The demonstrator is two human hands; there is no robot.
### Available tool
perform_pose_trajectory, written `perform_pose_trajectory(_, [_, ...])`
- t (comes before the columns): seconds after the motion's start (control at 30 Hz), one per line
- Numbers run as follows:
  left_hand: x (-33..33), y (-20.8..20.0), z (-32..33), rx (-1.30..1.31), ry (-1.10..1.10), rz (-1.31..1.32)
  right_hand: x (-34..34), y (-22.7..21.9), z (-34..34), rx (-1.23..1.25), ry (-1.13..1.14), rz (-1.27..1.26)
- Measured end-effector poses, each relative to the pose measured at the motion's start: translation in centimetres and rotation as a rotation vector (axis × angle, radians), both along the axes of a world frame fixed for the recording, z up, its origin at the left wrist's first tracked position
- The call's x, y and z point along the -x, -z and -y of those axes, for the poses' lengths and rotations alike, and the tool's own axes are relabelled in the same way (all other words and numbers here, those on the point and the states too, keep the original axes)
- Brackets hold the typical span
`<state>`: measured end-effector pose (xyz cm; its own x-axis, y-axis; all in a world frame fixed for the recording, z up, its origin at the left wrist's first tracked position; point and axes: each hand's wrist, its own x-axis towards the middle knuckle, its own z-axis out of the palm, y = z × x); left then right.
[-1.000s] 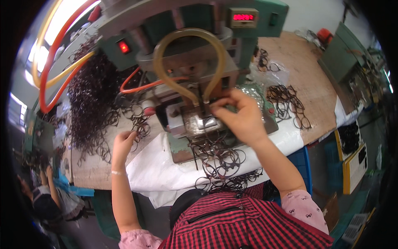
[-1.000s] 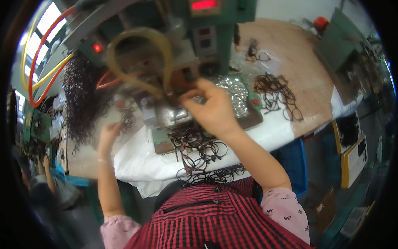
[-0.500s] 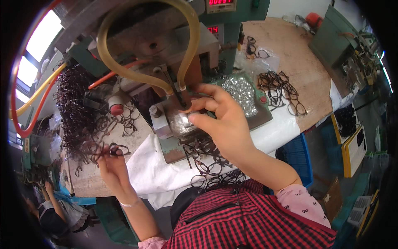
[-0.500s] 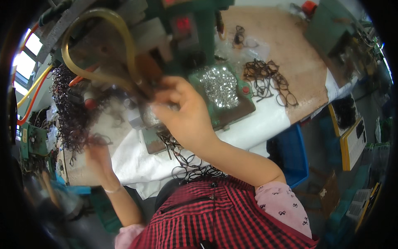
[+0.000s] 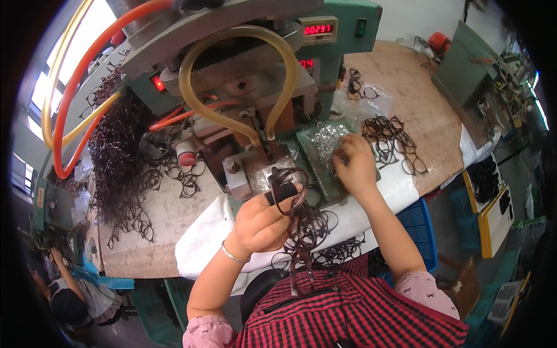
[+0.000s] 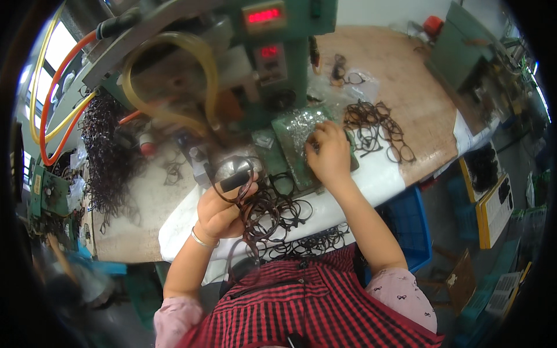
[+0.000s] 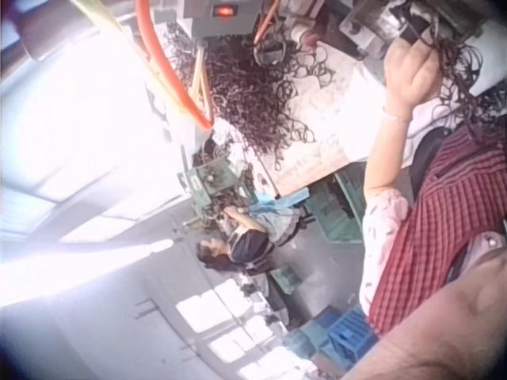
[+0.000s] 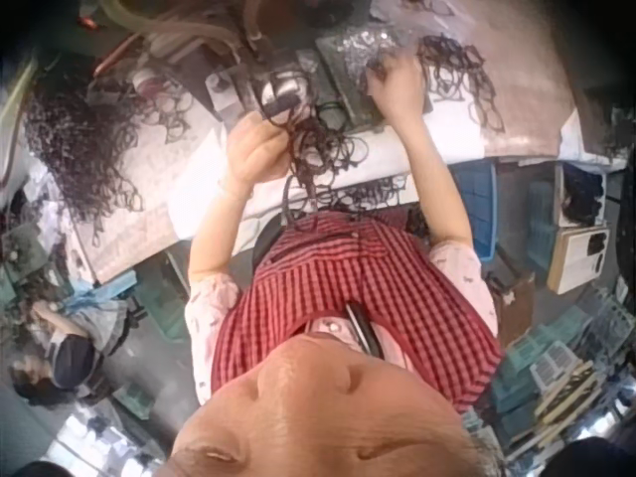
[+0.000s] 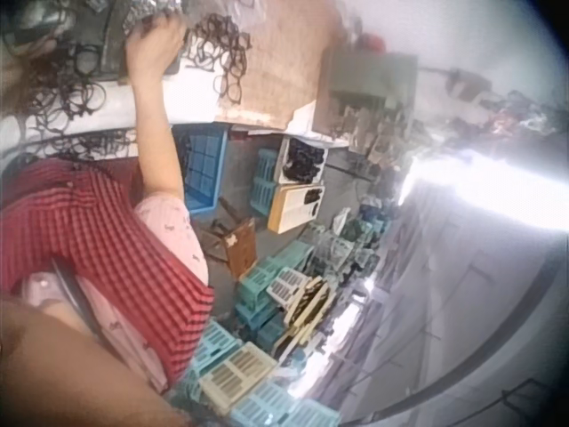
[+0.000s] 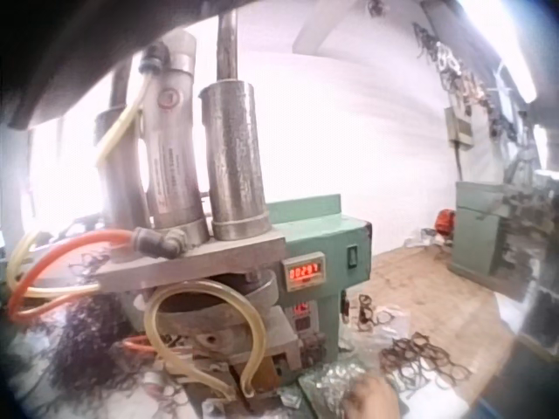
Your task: The person assembles eyeglasses by placing frames into a machine, inserting nose pads, and operating a lever to secure the parts. The person handles multiple frames and nose pads, placing finished units on the table.
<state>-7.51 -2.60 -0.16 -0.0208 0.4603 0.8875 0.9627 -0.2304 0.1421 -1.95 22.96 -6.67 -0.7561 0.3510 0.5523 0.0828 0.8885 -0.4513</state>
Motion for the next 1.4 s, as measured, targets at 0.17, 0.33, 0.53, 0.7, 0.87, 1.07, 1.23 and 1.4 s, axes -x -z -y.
perform_pose_trajectory(0.17, [-0.3, -0.4, 0.0, 0.115, -0.014, 0.005, -0.1, -1.2, -0.5, 0.190, 0.028, 0.008])
perform_pose_trajectory(0.33, [-0.5, 0.5, 0.0, 0.079, -0.020, 0.039, -0.2, -1.7, -0.4, 0.213, -0.006, -0.058])
perform_pose_trajectory(0.53, [-6.7, 2.6, 2.6, 0.033, -0.297, 0.589, -1.3, -1.1, 0.1, 0.471, 0.041, -0.138])
perform_pose_trajectory(0.7, [-8.5, -3.5, 4.2, 0.272, -0.090, 0.520, -1.6, -2.4, 0.5, 0.584, -0.031, -0.054])
perform_pose_trajectory(0.87, [-7.2, -5.7, 2.3, 0.493, -0.282, 0.197, 0.5, -3.0, 1.6, 0.718, -0.136, -0.048])
perform_pose_trajectory(1.07, [-8.2, -3.1, 2.8, 0.265, -0.220, 0.519, -4.6, -1.3, 0.7, 0.740, 0.007, -0.135])
perform_pose_trajectory(1.23, [-6.4, -5.0, 2.0, 0.331, -0.002, 0.690, -3.4, -6.8, 3.9, 0.745, -0.360, -0.108])
perform_pose_trajectory(1.4, [-4.4, -6.7, 2.4, 0.536, 0.112, 0.642, 1.4, -9.7, 7.1, 0.893, -0.556, -0.025])
